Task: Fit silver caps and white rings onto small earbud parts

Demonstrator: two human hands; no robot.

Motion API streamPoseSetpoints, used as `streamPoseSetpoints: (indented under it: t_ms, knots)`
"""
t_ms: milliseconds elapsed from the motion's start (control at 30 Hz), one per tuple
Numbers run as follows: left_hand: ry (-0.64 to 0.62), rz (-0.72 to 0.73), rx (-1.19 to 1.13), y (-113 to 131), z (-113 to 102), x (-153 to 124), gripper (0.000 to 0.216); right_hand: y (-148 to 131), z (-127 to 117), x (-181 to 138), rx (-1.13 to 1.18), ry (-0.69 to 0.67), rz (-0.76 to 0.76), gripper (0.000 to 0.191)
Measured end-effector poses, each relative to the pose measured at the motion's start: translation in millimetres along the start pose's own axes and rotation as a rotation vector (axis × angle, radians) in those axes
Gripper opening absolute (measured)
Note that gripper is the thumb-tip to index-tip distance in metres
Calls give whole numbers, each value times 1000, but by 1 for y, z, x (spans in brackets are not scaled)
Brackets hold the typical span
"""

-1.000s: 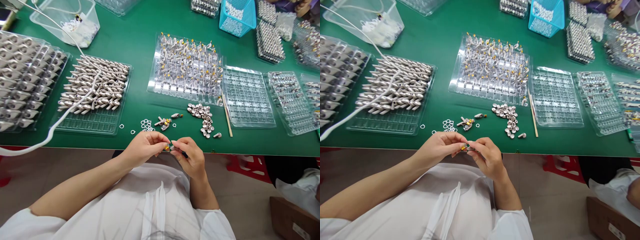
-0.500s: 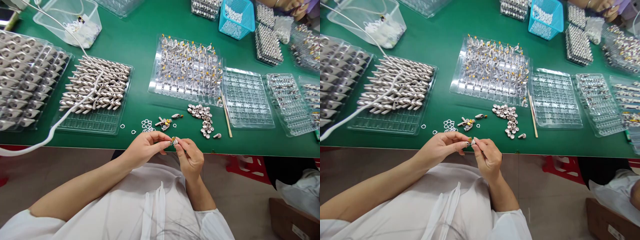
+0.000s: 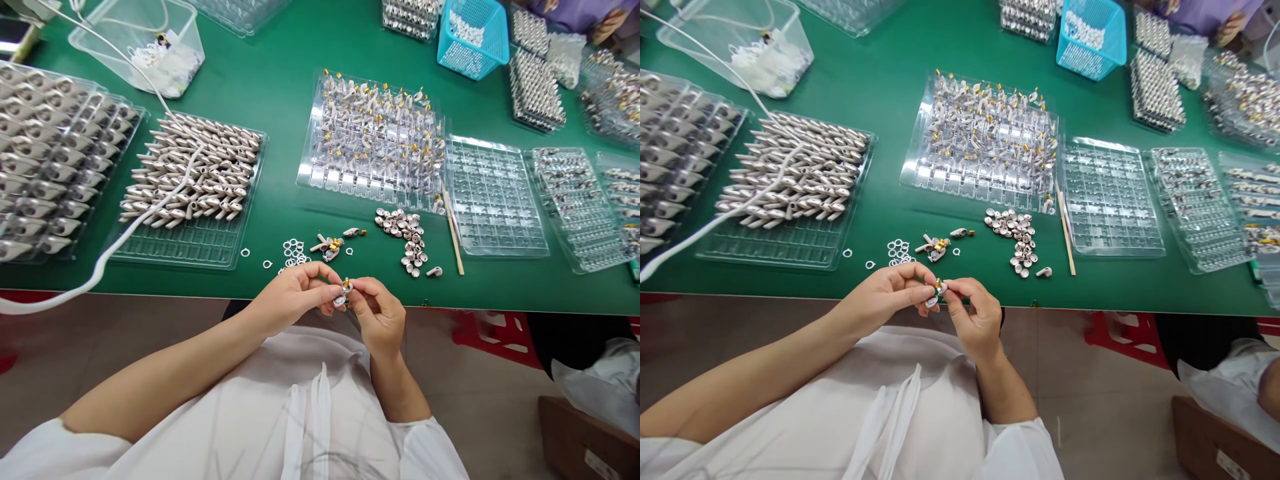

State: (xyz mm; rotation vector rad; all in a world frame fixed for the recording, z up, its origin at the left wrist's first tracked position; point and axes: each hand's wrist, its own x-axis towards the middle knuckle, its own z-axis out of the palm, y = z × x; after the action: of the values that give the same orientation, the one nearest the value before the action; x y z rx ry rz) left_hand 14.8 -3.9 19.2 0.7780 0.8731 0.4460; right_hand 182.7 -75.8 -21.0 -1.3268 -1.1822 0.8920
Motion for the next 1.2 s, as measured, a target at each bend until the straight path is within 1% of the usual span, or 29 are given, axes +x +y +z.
streamPoseSetpoints:
  t_ms: [133,233,367,467,567,633,700,800,867,933,1033,1200]
  knots:
    - [-15,57,34,-2,1,1,26,0,2,0,72,-10,60,14]
    - [26,117,92,-4,3,1,27,0,4,0,113,-4,93,9]
    - [24,169,58,-7,6,2,24,3,9,0,132,36,98,12]
    - [28,212,77,-11,5,2,21,6,10,1,154,18,83,12]
    - [106,338,261,-13,1,2,20,3,6,4,130,-49,42,7]
    - [177,429,420,-12,-2,1,18,-2,0,8,80,-69,29,11]
    - [207,481,526,-10,-2,-1,14,-8,-5,13,32,-73,26,17]
    - [196,486,602,-7,0,-2,11,-17,-9,18,-6,-121,12,19]
    - [191,455,656,-6,1,-3,12,-20,-8,20,-29,-132,11,12]
    - [190,408,695,-6,2,-3,14,-20,-5,21,-49,-110,17,3]
    - [199,378,660,-7,3,-3,18,-18,-2,19,-63,-77,43,6]
    - [206,413,619,-8,5,-1,19,-16,4,14,-19,-51,107,7]
